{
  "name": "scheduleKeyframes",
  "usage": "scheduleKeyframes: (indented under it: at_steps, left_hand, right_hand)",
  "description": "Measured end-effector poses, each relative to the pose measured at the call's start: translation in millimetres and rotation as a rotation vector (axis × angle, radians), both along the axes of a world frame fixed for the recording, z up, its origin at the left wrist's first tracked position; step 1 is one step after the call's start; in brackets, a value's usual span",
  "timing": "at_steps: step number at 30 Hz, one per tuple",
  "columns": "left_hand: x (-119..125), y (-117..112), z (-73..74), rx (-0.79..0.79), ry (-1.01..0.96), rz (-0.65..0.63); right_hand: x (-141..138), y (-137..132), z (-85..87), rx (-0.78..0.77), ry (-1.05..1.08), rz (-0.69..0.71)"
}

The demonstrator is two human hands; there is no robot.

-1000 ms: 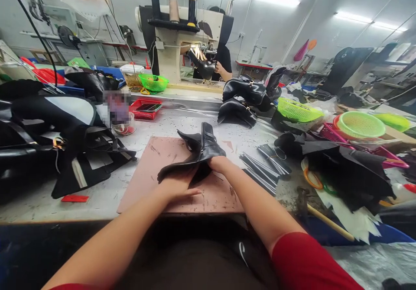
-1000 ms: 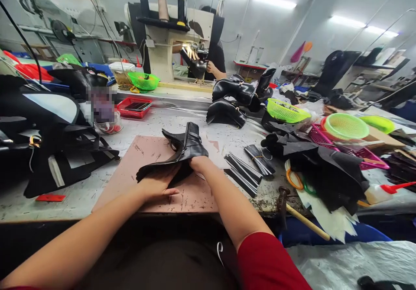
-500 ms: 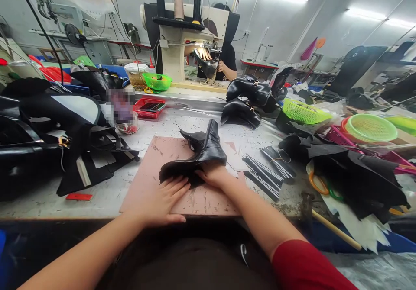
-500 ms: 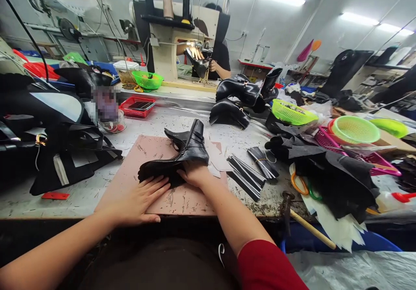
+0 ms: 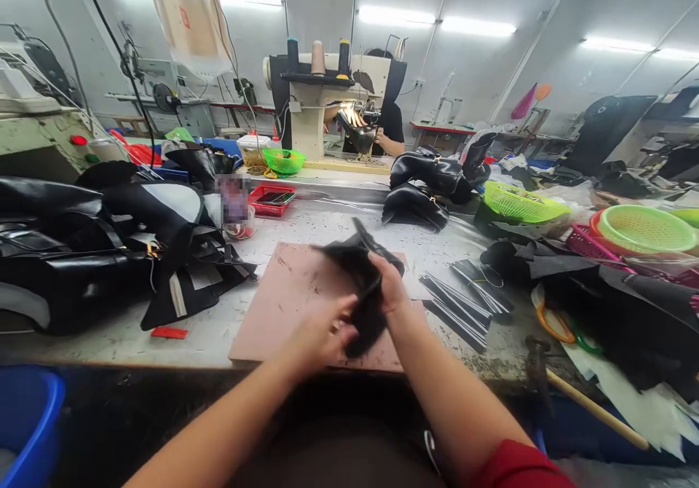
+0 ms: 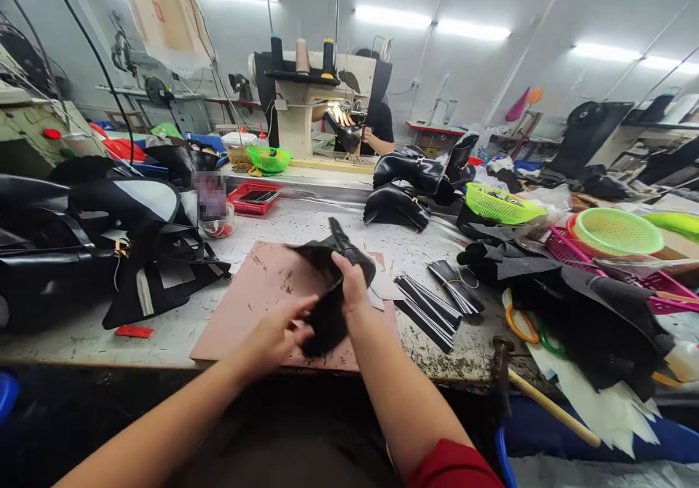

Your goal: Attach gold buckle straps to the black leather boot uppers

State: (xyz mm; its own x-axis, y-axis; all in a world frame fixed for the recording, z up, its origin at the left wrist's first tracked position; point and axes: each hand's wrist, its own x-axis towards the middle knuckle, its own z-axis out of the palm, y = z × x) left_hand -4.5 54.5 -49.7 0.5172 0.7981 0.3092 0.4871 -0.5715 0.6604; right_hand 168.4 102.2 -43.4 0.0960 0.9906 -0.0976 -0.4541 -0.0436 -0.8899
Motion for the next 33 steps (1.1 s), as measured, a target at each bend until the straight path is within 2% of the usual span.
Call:
scheduleKeyframes:
  at_steps: [1, 3, 4, 5, 6, 9, 11, 13, 14, 15, 16, 18, 19, 21, 24, 27, 29, 33]
  left_hand:
    - [1, -7, 3.3, 0.113, 0.029, -0.071]
    - [-5, -16, 12.0, 0.305, 0.09, 0.053]
    - [-10, -18, 16.5, 0.319, 0.133, 0.136]
    - [-16, -18, 20.2, 0.269, 0.185, 0.176]
    - [-20, -18, 22.9, 0.172, 0.239, 0.154]
    - [-23, -19, 22.9, -0.115, 0.308, -0.082]
    - [-19, -23, 18.4, -0.194, 0.25, -0.101]
    - [-14, -26, 13.7, -0.237, 0.17, -0.058]
    - [-12, -27, 12.0, -0.256, 0.134, -0.044]
    - [-11, -27, 11.1, -0.274, 0.105, -0.04]
    - [-11, -27, 10.8, -0.288, 0.079, -0.035]
    - [-10, -27, 11.4, -0.32, 0.029, -0.017]
    - [-10, -27, 12.0, -0.336, 0.007, -0.006]
    - [-10, -27, 12.7, -0.365, -0.036, 0.018]
    - [-10, -26, 11.6, -0.403, -0.112, 0.049]
    - [-15, -22, 8.2, -0.462, -0.191, 0.072]
    - [-22, -19, 5.2, -0.495, -0.243, 0.117]
    - [-39, -16, -1.6, -0.521, -0.396, 0.288]
  right_hand:
    - [9, -6, 9.6, -0.043, -0.03, 0.044]
    - [26, -22, 24.0, -0.131, -0.107, 0.142]
    - [33, -32, 28.4, -0.162, -0.147, 0.181]
    - [38, -40, 31.0, -0.183, -0.19, 0.208]
    - [43, -48, 32.3, -0.193, -0.236, 0.224]
    - [50, -62, 32.9, -0.186, -0.395, 0.231]
    - [55, -64, 36.2, -0.167, -0.507, 0.171]
    - [56, -62, 44.2, -0.018, -0.782, 0.032]
    - [54, -60, 49.6, 0.123, -0.984, -0.004]
    - [50, -58, 55.4, 0.299, -1.202, 0.03]
    - [43, -56, 60.9, 0.488, -1.408, 0.144]
    - [23, -51, 69.0, 0.785, -1.675, 0.546]
    - [11, -47, 71.0, 0.862, -1.752, 0.725]
    - [-10, -40, 71.4, 0.92, -1.881, 0.924]
    - [-26, -27, 68.5, 0.949, -1.964, 0.982]
    - [-19, -14, 67.8, 0.964, -1.922, 0.974]
    - [-9, -6, 69.2, 0.9, -1.868, 0.964]
    - [5, 6, 72.5, 0.755, -1.833, 0.9]
